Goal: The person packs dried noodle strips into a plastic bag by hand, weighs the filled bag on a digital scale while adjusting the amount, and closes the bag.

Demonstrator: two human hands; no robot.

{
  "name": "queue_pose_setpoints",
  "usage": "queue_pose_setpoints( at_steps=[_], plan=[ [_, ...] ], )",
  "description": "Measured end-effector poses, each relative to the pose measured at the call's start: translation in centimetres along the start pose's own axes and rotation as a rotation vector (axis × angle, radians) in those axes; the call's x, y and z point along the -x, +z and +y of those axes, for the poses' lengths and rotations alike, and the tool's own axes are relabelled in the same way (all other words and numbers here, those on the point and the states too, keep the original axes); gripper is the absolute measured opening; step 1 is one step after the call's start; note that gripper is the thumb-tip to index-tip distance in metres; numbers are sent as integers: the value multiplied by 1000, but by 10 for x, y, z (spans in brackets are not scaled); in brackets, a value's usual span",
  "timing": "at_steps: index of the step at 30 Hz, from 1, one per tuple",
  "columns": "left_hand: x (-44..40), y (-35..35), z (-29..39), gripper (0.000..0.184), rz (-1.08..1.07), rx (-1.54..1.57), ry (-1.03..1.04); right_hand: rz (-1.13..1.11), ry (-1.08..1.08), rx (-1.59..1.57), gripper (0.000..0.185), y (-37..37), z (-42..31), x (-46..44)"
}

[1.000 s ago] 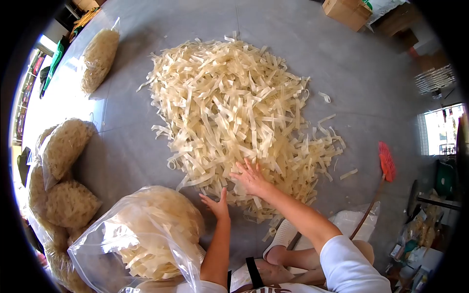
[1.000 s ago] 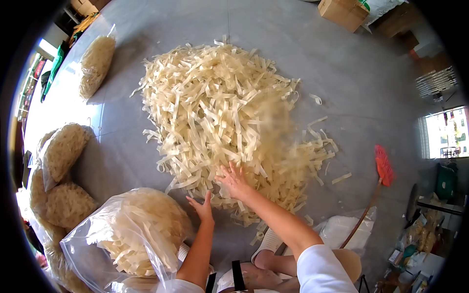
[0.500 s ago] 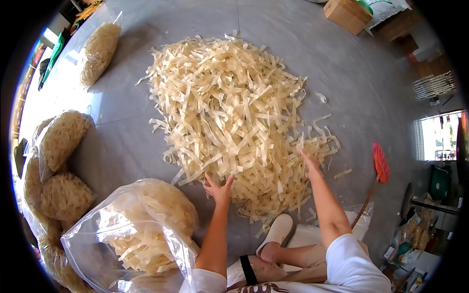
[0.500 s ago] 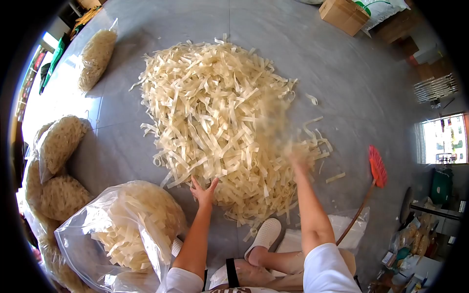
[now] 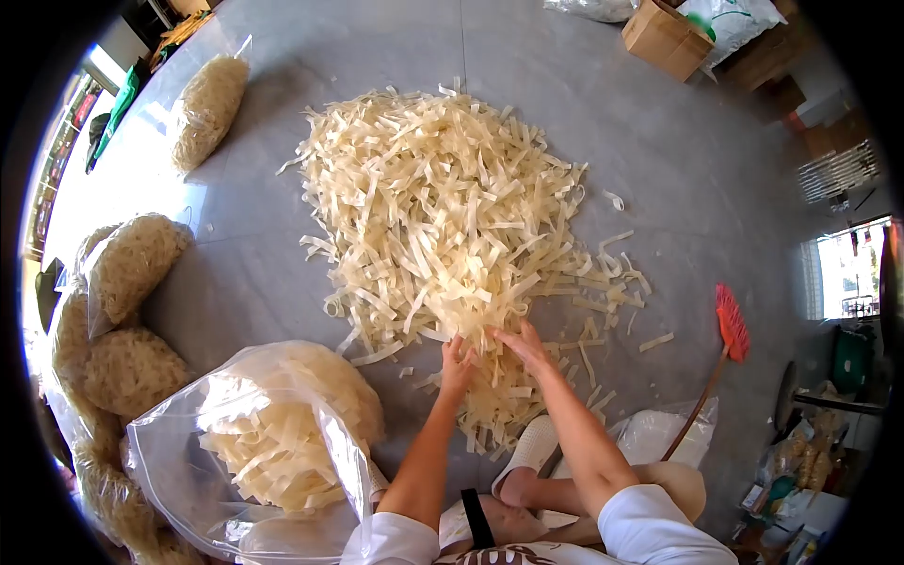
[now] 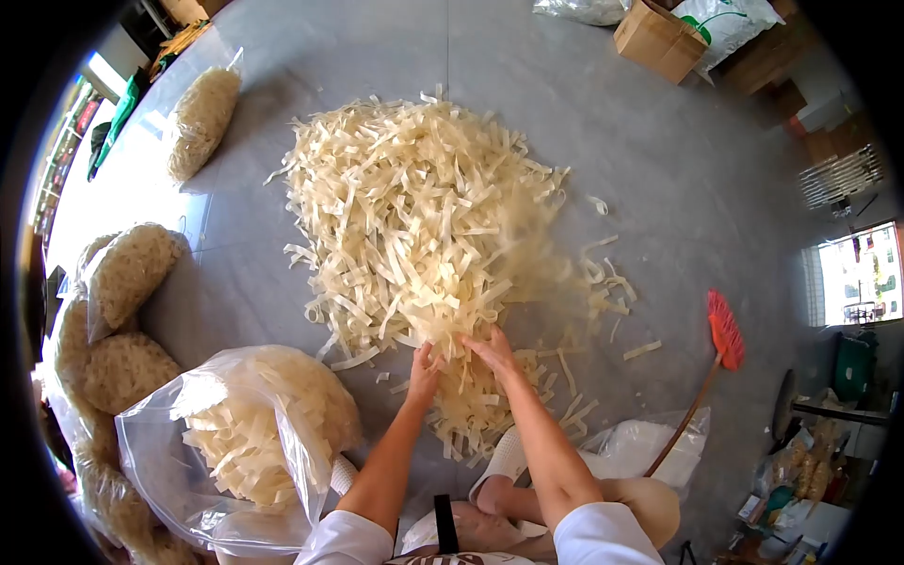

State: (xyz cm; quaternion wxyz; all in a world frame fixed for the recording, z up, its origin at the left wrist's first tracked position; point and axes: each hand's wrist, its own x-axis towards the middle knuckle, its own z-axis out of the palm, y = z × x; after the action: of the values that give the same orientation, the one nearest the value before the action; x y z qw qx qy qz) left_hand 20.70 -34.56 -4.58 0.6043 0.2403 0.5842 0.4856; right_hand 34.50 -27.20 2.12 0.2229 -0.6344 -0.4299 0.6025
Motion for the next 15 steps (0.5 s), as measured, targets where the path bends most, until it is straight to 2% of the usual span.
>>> queue_pose_setpoints(
  at_steps=[1,2,4,6,8,10,12,15],
  plan=[
    [15,14,36,40,47,-61,-115,-1,-9,-4,57,0,10,3],
    [18,17,31,40,48,-64,-103,10,-49,23,53,1,18,5],
    [28,23,31,37,15,-106,133,22,-102,47,48,1,12,16],
    [42,31,38,37,18,-193,175,-12,-84,-177,44,-1,1,35],
    [56,38,53,37,44,-339,375,34,-101,-240,44,-2,-16,58],
    [74,51,79,35,76,-355,391,80,-123,-305,44,-6,-32,79],
    [91,60,104,32,78,-449,514,166,-280,-391,45,-10,-45,100],
    [118,73,140,30,28,-404,512,196,-378,-429,46,-20,-65,131]
  ],
)
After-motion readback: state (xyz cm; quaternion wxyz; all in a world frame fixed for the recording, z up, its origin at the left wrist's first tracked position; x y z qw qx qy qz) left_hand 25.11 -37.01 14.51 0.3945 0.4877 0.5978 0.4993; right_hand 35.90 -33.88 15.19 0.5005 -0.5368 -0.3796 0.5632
